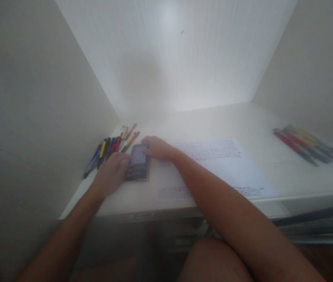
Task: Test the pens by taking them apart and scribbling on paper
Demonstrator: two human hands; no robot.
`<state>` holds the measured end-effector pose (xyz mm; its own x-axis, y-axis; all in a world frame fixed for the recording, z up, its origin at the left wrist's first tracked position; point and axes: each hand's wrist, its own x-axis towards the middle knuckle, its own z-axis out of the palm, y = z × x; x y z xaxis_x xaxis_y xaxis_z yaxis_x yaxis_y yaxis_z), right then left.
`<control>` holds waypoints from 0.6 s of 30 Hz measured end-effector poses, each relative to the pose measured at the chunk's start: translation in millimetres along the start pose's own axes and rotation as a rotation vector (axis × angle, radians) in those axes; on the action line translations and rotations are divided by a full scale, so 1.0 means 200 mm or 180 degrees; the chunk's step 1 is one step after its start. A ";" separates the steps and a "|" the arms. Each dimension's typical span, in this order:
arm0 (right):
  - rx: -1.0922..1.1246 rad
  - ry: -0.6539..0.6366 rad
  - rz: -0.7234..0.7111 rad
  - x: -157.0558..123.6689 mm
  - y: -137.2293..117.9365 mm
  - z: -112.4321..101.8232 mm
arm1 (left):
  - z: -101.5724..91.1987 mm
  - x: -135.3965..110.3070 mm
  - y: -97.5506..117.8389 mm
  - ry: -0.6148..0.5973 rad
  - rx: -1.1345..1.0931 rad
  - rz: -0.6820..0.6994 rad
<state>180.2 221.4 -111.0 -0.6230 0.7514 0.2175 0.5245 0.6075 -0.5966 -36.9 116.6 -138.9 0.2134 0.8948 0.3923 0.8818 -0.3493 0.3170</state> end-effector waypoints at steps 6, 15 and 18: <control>-0.0018 0.0033 -0.0056 0.00 0.01 0.00 | 0.00 0.00 0.00 -0.0046 0.0026 -0.0012; -0.0109 0.0593 0.0250 0.05 0.05 0.07 | -0.01 0.00 0.03 0.0106 -0.0198 -0.0242; -0.0101 0.0751 0.0357 0.07 0.05 0.09 | -0.02 0.00 0.05 0.0083 -0.0287 -0.0363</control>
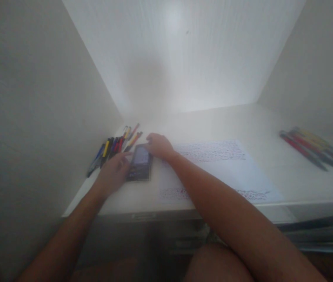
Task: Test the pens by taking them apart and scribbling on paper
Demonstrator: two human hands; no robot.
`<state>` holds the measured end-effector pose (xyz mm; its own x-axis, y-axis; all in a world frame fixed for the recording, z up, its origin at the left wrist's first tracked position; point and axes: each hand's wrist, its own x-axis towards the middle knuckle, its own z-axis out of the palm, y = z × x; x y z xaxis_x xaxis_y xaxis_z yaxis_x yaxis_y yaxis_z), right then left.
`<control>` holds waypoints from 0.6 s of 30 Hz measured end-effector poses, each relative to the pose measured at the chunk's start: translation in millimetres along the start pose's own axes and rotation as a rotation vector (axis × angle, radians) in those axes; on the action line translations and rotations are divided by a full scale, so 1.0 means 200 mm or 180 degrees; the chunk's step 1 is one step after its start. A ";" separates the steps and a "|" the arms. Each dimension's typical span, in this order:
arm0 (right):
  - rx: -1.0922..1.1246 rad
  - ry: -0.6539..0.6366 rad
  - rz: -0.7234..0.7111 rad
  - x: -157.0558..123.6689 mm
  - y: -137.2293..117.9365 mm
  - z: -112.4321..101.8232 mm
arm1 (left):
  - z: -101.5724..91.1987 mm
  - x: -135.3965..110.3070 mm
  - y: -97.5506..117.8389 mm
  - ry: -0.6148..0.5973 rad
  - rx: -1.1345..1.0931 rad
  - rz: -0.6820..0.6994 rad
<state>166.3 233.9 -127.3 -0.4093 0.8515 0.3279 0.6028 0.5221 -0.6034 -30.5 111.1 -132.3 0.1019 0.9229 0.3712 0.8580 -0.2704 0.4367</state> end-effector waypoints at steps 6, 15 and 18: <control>0.0025 0.0058 0.0054 0.00 -0.01 0.00 | -0.01 0.00 0.01 -0.0134 0.0066 -0.0103; 0.0088 -0.0064 -0.0025 -0.02 -0.02 -0.03 | -0.01 0.00 0.00 -0.0154 0.0108 -0.0107; 0.0071 -0.0102 -0.0062 -0.03 -0.02 -0.03 | -0.01 0.00 -0.01 -0.0201 0.0137 -0.0138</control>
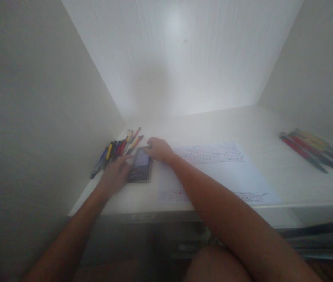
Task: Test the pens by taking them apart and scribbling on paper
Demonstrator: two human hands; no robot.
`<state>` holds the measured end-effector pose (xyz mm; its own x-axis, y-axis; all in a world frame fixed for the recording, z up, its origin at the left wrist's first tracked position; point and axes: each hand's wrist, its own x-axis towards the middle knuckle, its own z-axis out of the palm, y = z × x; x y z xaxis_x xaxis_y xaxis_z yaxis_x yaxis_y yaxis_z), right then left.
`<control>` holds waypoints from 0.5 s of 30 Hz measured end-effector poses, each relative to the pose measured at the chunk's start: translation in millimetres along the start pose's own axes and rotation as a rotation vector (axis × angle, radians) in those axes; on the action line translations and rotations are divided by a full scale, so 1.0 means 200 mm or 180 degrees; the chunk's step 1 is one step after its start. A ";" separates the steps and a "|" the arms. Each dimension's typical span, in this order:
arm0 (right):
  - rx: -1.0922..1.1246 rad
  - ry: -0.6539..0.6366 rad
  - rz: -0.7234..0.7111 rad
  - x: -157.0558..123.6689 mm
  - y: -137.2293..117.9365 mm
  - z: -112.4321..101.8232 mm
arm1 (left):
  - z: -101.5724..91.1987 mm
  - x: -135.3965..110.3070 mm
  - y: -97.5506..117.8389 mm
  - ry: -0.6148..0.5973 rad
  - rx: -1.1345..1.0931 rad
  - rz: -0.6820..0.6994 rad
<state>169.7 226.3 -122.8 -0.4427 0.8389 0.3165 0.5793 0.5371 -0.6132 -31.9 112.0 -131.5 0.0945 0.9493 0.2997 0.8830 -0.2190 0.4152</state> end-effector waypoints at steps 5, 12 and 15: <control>-0.0019 -0.0035 -0.0073 -0.01 0.00 0.02 | 0.00 0.00 0.00 0.0050 0.0006 0.0022; 0.0001 -0.0023 -0.0114 -0.01 0.02 0.04 | 0.00 -0.01 0.03 0.0153 -0.0153 -0.0036; 0.0019 0.0002 -0.0044 -0.01 0.01 0.02 | 0.00 -0.03 0.02 0.0122 -0.0224 0.0003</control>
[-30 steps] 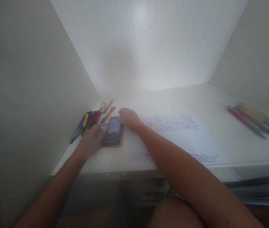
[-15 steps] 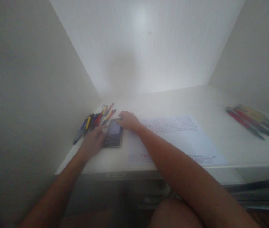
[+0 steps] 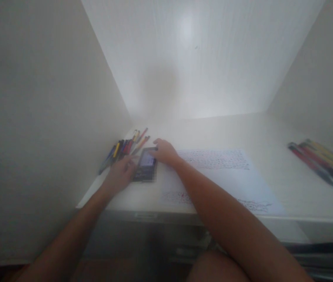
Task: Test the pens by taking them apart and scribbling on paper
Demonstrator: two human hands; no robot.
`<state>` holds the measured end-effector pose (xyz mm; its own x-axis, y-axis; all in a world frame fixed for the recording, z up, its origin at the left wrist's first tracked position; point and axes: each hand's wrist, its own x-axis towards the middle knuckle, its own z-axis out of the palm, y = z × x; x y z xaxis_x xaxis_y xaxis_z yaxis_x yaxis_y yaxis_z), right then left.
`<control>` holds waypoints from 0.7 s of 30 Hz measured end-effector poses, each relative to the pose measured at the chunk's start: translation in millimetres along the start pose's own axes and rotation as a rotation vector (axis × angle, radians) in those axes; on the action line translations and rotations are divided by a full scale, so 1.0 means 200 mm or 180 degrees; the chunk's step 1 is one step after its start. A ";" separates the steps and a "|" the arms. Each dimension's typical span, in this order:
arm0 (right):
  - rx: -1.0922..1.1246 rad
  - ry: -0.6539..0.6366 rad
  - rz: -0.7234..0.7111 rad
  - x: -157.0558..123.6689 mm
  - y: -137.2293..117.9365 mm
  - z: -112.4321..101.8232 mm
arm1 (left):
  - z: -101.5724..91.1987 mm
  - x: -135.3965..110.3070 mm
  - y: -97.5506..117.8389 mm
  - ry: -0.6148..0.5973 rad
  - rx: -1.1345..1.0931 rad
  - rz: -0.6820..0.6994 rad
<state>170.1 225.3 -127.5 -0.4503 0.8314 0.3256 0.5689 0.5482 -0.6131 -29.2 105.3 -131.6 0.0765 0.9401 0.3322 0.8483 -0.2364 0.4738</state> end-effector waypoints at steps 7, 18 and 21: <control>0.0036 -0.0106 0.0020 -0.01 -0.02 -0.03 | -0.10 -0.17 0.02 -0.0467 -0.0103 0.0394; 0.0132 -0.0341 -0.0261 0.02 0.04 -0.02 | -0.14 -0.29 0.04 -0.0464 0.0034 0.0530; 0.0151 -0.0359 -0.0296 0.02 0.05 -0.02 | -0.14 -0.29 0.03 -0.0414 -0.0001 0.0596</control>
<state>176.5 234.2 -128.4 -0.5755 0.7603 0.3013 0.4891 0.6153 -0.6182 -42.5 42.3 -124.7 0.2996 0.9035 0.3064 0.8128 -0.4099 0.4139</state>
